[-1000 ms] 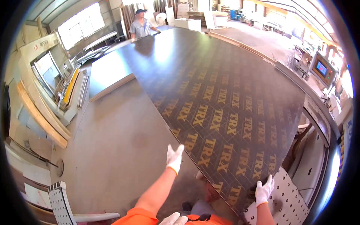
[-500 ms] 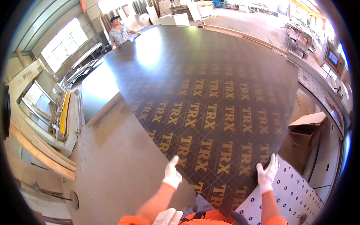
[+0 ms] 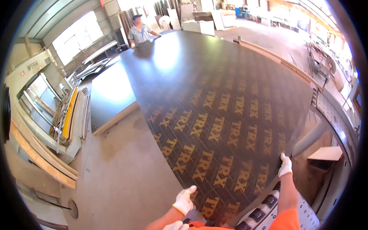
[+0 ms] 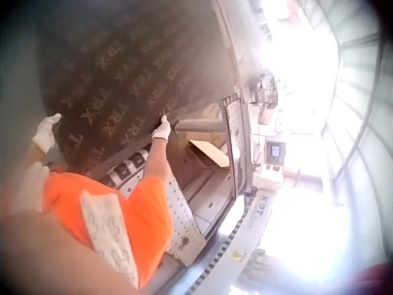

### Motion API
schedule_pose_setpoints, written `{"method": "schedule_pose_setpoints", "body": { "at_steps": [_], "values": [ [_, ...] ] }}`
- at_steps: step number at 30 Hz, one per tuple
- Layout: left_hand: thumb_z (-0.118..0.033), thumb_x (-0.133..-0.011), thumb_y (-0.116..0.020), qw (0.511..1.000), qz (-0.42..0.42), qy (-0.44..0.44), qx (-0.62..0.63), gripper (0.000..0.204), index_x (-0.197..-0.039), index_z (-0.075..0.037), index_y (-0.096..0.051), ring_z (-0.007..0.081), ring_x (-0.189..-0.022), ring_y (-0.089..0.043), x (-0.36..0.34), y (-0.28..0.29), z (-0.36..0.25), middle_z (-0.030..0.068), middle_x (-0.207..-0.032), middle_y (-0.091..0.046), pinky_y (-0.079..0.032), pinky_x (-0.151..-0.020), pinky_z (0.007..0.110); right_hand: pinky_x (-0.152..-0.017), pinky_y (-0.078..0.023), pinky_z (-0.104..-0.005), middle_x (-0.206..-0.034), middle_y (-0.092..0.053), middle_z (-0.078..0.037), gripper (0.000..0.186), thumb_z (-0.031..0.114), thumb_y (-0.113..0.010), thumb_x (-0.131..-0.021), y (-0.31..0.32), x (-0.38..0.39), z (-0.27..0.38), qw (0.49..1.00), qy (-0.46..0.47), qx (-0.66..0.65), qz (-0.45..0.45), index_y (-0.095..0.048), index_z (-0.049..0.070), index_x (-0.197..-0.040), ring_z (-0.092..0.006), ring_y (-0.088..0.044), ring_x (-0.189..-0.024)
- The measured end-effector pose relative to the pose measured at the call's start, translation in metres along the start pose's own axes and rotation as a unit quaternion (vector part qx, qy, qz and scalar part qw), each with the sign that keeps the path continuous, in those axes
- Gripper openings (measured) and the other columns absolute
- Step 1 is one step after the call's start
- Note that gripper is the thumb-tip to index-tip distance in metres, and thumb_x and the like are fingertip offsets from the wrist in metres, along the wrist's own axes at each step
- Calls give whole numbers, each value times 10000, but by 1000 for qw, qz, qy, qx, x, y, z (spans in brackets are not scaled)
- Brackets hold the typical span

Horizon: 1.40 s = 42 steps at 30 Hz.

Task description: The person feeds a large plywood board into an industrial cutting machine with a coworker, clears cut offcuts using a long pole, and then pulls the board out and carries it to place onto a stack.

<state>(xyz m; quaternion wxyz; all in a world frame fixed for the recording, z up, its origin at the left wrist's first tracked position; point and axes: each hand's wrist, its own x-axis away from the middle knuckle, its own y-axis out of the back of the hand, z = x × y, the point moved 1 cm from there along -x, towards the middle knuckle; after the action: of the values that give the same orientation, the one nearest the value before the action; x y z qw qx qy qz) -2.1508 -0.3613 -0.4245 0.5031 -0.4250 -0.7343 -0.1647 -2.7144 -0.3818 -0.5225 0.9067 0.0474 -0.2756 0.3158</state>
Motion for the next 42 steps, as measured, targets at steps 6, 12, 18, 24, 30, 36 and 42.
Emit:
{"method": "schedule_pose_setpoints", "body": {
  "at_steps": [6, 12, 18, 24, 30, 36, 42],
  "values": [
    [-51, -890, -864, 996, -22, 77, -47, 319, -1164, -17, -705, 276, -1064, -716, 32, 22, 68, 143, -1186, -745, -575, -955, 445, -903, -549, -455, -1132, -765, -99, 237, 281, -733, -1000, 1, 16, 1, 994, -35, -105, 6, -741, 65, -1097, -277, -697, -980],
    [-117, -966, -797, 995, 67, 72, -24, 281, -1200, 7, -704, 368, -1059, -715, 48, 24, 62, 166, -1162, -756, -545, -1029, 544, -1011, -530, -426, -1202, -760, -108, 267, 186, -708, -1010, 11, 47, 31, 986, -100, -132, 24, -720, 25, -1222, -284, -697, -1078],
    [-533, -954, -761, 966, -25, -102, -236, 709, -1347, 51, -667, 414, -1302, -601, 79, 26, 50, 265, -1398, -665, -455, -1081, 596, -998, -591, -488, -1165, -796, -125, 242, 193, -635, -1045, 54, -34, 94, 968, -100, -212, 94, -737, 47, -1209, -319, -751, -1066],
    [-228, -918, -833, 991, -44, -89, -90, 358, -1199, -15, -766, 343, -1047, -725, 101, 5, 44, 133, -1137, -789, -597, -975, 489, -1024, -569, -504, -1240, -762, -132, 325, 253, -641, -1043, 98, -131, 155, 958, -134, -227, 115, -705, 25, -1265, -331, -720, -1121],
    [-275, -878, -900, 960, -216, -145, -108, 587, -1320, 64, -715, 304, -1169, -664, 80, -19, 43, 144, -1317, -729, -513, -1070, 438, -1081, -531, -516, -1330, -738, -133, 347, 291, -618, -1079, 90, -168, 158, 974, -128, -181, 52, -697, 36, -1300, -346, -692, -1171],
    [-376, -842, -933, 950, -231, -153, -144, 736, -1338, 111, -692, 339, -1236, -642, 46, -59, -5, 173, -1360, -716, -490, -1103, 472, -1131, -488, -531, -1390, -716, -114, 353, 294, -581, -1102, 47, -171, 138, 970, -178, -164, 31, -676, 71, -1359, -334, -671, -1234],
    [-724, -871, -790, 917, -277, -157, -239, 939, -1267, 123, -711, 310, -1107, -678, 29, -69, -39, 189, -1258, -756, -519, -973, 489, -1136, -476, -517, -1413, -710, -89, 378, 312, -546, -1101, -7, -184, 145, 960, -203, -173, 82, -669, 81, -1375, -327, -663, -1271]
  ]
}}
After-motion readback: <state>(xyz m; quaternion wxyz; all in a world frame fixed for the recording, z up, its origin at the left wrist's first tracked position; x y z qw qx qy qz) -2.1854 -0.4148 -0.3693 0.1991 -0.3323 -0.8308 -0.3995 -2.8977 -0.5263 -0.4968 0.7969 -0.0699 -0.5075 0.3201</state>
